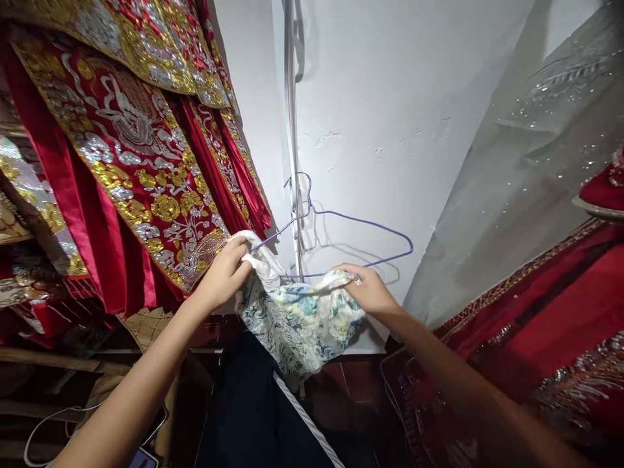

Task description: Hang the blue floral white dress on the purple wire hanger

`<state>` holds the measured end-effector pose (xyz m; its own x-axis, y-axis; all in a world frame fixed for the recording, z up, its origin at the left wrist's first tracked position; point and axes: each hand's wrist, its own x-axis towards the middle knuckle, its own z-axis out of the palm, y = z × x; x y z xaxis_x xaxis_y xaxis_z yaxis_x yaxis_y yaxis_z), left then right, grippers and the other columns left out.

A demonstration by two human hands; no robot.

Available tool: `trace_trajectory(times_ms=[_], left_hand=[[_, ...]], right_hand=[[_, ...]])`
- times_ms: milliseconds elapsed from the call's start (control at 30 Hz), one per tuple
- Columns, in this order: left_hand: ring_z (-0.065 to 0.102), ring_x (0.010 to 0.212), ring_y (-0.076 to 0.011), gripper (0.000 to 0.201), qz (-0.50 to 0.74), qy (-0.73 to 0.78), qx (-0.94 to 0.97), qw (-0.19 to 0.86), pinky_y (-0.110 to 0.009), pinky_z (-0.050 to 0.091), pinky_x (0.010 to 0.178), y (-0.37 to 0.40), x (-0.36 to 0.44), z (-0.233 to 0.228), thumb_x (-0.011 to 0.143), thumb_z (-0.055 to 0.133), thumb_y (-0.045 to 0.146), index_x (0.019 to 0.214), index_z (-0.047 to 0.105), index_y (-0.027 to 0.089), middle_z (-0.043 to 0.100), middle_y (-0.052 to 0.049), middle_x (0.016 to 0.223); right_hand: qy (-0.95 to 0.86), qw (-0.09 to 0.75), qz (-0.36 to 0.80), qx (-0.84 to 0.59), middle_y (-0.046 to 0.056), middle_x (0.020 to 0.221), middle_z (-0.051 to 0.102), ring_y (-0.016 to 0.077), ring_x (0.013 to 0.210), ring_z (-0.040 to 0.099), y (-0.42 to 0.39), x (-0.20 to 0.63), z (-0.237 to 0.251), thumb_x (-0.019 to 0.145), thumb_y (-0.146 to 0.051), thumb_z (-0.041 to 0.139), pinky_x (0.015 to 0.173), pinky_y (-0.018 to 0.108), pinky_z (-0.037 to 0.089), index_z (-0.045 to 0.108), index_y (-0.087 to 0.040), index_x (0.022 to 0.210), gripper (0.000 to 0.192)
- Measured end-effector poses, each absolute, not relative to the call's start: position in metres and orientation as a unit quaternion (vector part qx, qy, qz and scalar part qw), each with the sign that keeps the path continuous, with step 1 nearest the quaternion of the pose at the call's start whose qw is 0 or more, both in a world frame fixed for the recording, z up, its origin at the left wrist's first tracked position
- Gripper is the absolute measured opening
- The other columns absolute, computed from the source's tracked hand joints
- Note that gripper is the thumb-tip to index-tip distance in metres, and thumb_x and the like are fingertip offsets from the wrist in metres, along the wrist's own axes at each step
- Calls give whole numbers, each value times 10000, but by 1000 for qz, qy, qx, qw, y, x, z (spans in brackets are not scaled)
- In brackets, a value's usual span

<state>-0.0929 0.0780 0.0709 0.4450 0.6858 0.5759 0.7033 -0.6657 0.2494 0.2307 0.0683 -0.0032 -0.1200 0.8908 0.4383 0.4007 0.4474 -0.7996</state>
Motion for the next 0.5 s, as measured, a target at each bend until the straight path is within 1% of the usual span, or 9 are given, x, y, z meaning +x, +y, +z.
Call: trace_trajectory(times_ms=[67,133,200,233,300,333,400,467,500], left_hand=[[567,1161,-237,282,-348,-383,-856,11,-398,445,1026,92,-80,78,929,402,212,1139,587,172,618,-112,1226],[588,1147,-223,433,-353,-372,-859,-1,-394,459,1016,109,-76,80,904,399,160,1324,505,179,638,-105,1220],[608,1129,-225,463,-350,-371,-860,-6,-396,465,1013,125,-79,79,884,391,136,1323,532,176,659,-104,1201],[616,1116,-229,434,-345,-374,-861,-7,-397,467,1012,131,-83,78,884,389,141,1274,577,175,668,-102,1187],[618,1092,-235,374,-340,-382,-859,-2,-394,470,999,138,-90,79,899,392,173,1184,635,175,670,-100,1164],[616,1072,-234,358,-339,-385,-858,0,-388,474,983,139,-93,80,911,391,195,1166,642,178,664,-98,1145],[604,1046,-229,332,-338,-384,-859,4,-373,473,962,139,-95,84,929,388,234,1119,655,185,637,-93,1105],[583,1071,-233,308,-353,-390,-851,10,-367,456,972,140,-94,86,940,392,280,1064,659,190,610,-93,1105],[576,1086,-236,304,-367,-405,-838,6,-367,449,975,142,-93,84,945,395,308,1061,651,193,607,-94,1117]], right_hand=[[-706,473,298,-434,41,993,754,258,997,681,59,216,-3,761,-134,506,867,338,511,753,-198,977,334],[-720,457,321,-413,38,1094,742,249,1039,673,48,207,2,748,-103,487,893,334,512,745,-219,1066,426],[-730,456,294,-416,31,1184,715,235,1031,673,39,211,12,721,-69,482,869,317,520,698,-259,1226,582],[-723,470,266,-431,30,1174,718,222,964,685,36,218,18,710,-60,484,814,305,531,639,-281,1323,670],[-674,521,200,-483,31,1045,743,182,720,668,32,242,32,718,-78,513,638,281,522,479,-297,1474,788],[-642,545,170,-512,28,974,748,164,617,629,31,257,39,730,-106,540,567,273,497,450,-286,1493,790],[-599,559,156,-551,40,893,748,156,543,587,35,287,55,735,-186,616,514,278,465,586,-225,1385,651],[-601,518,264,-548,84,875,754,197,598,634,41,309,70,697,-280,711,548,308,487,746,-153,1108,431],[-601,491,355,-521,103,875,756,229,648,665,44,314,77,672,-334,750,583,330,509,763,-140,1001,382]])
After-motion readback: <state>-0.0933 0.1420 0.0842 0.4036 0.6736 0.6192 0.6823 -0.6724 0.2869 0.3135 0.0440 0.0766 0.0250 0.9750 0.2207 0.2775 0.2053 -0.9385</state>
